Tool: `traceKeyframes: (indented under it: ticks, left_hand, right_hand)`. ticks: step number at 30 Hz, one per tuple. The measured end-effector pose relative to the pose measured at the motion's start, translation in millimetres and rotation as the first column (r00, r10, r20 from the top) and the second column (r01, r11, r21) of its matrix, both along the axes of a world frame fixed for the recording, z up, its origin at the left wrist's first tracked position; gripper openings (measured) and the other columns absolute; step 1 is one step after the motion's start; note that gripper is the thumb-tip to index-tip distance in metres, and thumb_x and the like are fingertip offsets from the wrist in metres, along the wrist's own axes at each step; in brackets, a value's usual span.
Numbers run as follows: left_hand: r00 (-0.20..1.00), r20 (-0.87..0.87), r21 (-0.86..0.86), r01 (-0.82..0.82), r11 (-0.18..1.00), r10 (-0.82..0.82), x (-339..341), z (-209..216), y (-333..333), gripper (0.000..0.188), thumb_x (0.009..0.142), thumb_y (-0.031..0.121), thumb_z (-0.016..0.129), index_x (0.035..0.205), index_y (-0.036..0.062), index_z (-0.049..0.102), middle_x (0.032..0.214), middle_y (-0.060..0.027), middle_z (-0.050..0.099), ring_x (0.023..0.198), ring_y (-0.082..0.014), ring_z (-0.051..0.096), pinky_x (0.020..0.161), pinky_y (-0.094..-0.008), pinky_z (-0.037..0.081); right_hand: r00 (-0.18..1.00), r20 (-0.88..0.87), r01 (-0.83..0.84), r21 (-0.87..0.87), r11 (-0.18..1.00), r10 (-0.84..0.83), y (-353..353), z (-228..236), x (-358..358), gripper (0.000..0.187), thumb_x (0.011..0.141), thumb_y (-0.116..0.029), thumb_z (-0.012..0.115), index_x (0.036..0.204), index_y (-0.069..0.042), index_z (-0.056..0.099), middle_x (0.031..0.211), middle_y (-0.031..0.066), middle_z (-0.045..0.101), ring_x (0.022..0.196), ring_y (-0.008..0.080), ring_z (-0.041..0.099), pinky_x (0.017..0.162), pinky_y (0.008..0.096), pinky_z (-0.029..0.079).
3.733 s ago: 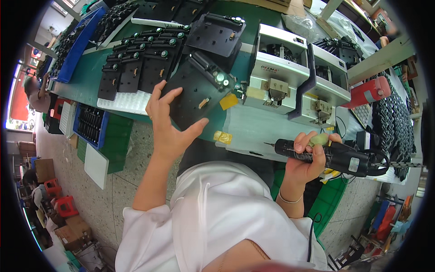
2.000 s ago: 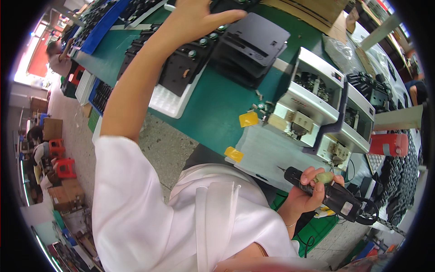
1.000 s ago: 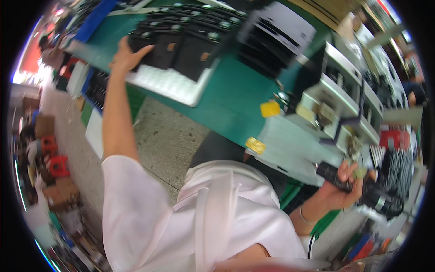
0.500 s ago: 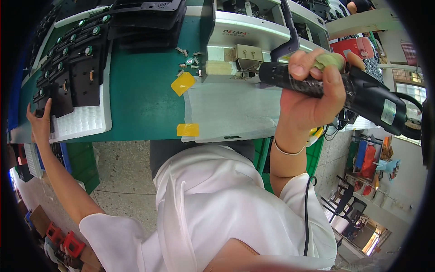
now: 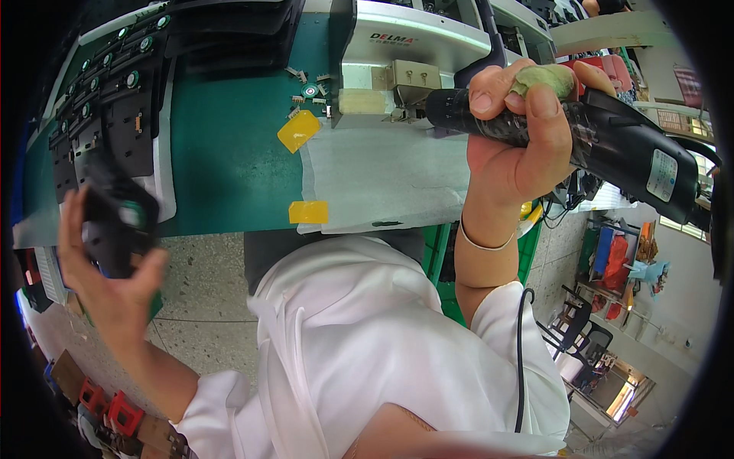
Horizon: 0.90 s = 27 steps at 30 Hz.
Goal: The person fastens screws into black plastic housings using an electric screwdriver at a factory workbench.
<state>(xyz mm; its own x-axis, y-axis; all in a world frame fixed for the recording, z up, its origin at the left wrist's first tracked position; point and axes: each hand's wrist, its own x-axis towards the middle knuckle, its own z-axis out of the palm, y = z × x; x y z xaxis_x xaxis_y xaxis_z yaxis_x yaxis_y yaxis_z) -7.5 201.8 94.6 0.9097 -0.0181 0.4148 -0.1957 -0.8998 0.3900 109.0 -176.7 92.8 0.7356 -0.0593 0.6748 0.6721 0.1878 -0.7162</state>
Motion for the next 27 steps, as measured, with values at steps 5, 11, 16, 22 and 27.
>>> traceKeyframes:
  ticks: [5,11,16,22,27]
  left_hand:
    - [0.969,-0.187,0.092,0.182,0.979,-0.163,-3.0,-10.6,-104.8,0.105,0.055,0.061,0.083,0.136,0.0065,0.045,0.138,-0.0151,0.054,0.126,-0.0285,0.052,0.115,-0.0484,0.015]
    - [0.905,-0.247,-0.004,0.356,0.934,-0.346,17.2,-50.6,-168.5,0.095,0.046,0.041,0.09,0.125,0.0059,0.049,0.135,-0.0161,0.054,0.126,-0.0297,0.052,0.113,-0.0512,0.019]
    - [0.897,-0.248,0.003,0.378,0.926,-0.365,23.5,-72.7,-183.6,0.091,0.046,0.036,0.09,0.123,0.0061,0.052,0.137,-0.0147,0.052,0.13,-0.0276,0.047,0.111,-0.0523,0.02]
    - [0.902,-0.213,-0.007,0.384,0.923,-0.377,20.6,-83.2,-182.8,0.083,0.056,0.036,0.086,0.128,0.011,0.054,0.142,-0.0129,0.048,0.135,-0.0289,0.043,0.112,-0.052,0.019]
    - [0.89,-0.059,-0.035,0.451,0.892,-0.452,9.8,-88.9,-186.5,0.056,0.061,0.032,0.084,0.113,0.0213,0.068,0.13,-0.0066,0.055,0.125,-0.0259,0.05,0.11,-0.0491,0.022]
  right_hand:
    - [0.997,0.074,0.018,-0.119,0.993,-0.009,8.2,4.3,9.6,0.038,0.087,0.0,0.052,0.123,-0.003,0.043,0.073,0.0097,0.056,0.055,0.0244,0.058,0.053,0.0384,0.049]
    - [0.859,-0.025,-0.424,0.525,0.738,0.512,30.5,17.9,31.1,0.035,0.083,0.004,0.062,0.115,0.003,0.047,0.068,0.0079,0.059,0.049,0.0168,0.059,0.047,0.0282,0.05]
    - [0.976,-0.217,0.046,0.081,0.996,-0.028,25.4,27.3,3.2,0.034,0.084,0.005,0.06,0.115,0.003,0.046,0.064,0.0066,0.055,0.047,0.0176,0.057,0.046,0.0295,0.05]
    - [0.962,-0.152,-0.221,0.06,0.973,0.228,-10.5,2.2,-36.7,0.033,0.09,-0.009,0.048,0.123,-0.005,0.046,0.075,0.0059,0.054,0.059,0.0188,0.051,0.055,0.0345,0.04]
    - [0.955,-0.239,-0.173,0.04,0.984,0.178,-8.5,-18.5,-59.0,0.041,0.09,-0.009,0.05,0.131,-0.01,0.044,0.074,0.0044,0.05,0.057,0.0181,0.051,0.053,0.0345,0.04]
